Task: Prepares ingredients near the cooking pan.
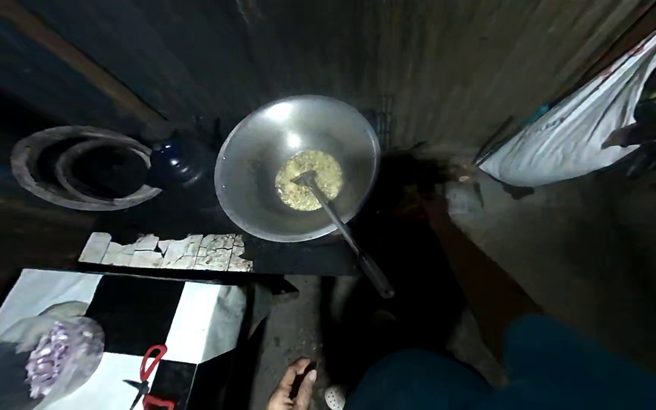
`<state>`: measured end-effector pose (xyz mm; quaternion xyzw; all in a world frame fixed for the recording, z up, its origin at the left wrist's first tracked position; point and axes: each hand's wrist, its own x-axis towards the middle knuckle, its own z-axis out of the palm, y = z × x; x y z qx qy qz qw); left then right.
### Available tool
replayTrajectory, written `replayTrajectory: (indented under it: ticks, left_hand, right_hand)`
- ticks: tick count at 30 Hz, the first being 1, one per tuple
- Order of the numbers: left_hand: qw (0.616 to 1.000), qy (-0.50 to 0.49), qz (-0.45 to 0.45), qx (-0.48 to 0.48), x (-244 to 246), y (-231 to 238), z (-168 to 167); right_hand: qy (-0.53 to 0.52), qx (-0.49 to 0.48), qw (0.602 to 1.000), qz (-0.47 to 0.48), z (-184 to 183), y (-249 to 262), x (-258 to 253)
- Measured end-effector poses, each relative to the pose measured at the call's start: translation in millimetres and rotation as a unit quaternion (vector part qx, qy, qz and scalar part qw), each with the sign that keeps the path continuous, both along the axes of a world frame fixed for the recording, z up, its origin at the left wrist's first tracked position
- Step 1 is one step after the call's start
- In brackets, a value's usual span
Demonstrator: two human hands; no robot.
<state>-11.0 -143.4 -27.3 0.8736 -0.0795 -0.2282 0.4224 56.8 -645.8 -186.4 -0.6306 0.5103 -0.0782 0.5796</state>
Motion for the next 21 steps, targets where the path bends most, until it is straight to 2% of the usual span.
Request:
replayTrajectory:
  ticks: [4,8,10,13,16,18,20,21]
  left_hand:
    - [1.000,-0.002,0.016,0.021,-0.5,3.8,4.9]
    - [0.998,0.001,0.019,0.052,-3.5,7.2,8.8]
    - [0.998,0.013,0.021,0.061,-5.7,9.5,10.5]
    - [0.995,0.030,0.015,0.097,-8.0,13.9,14.7]
    - [0.991,0.031,0.014,0.129,-8.4,24.2,14.2]
    - [0.987,0.040,0.014,0.152,-5.8,33.9,13.9]
    - [0.982,0.049,0.016,0.184,-3.0,46.1,18.6]
    - [0.977,0.051,0.019,0.205,-2.0,54.7,21.6]
  right_hand:
    - [-0.029,0.052,0.998,-0.031,-24.5,18.1,31.0]
    - [-0.085,0.090,0.991,-0.044,-71.9,24.1,75.6]
    - [-0.123,0.114,0.985,0.032,-78.5,29.1,93.7]
    - [-0.100,0.085,0.974,0.187,-74.2,31.0,101.6]
    - [-0.028,0.009,0.974,0.225,-34.3,38.3,74.2]
    - [0.003,-0.116,0.958,0.263,-23.3,37.0,61.3]
    - [0.040,-0.264,0.904,0.335,2.1,38.2,45.5]
    - [0.057,-0.372,0.841,0.388,9.5,32.2,38.5]
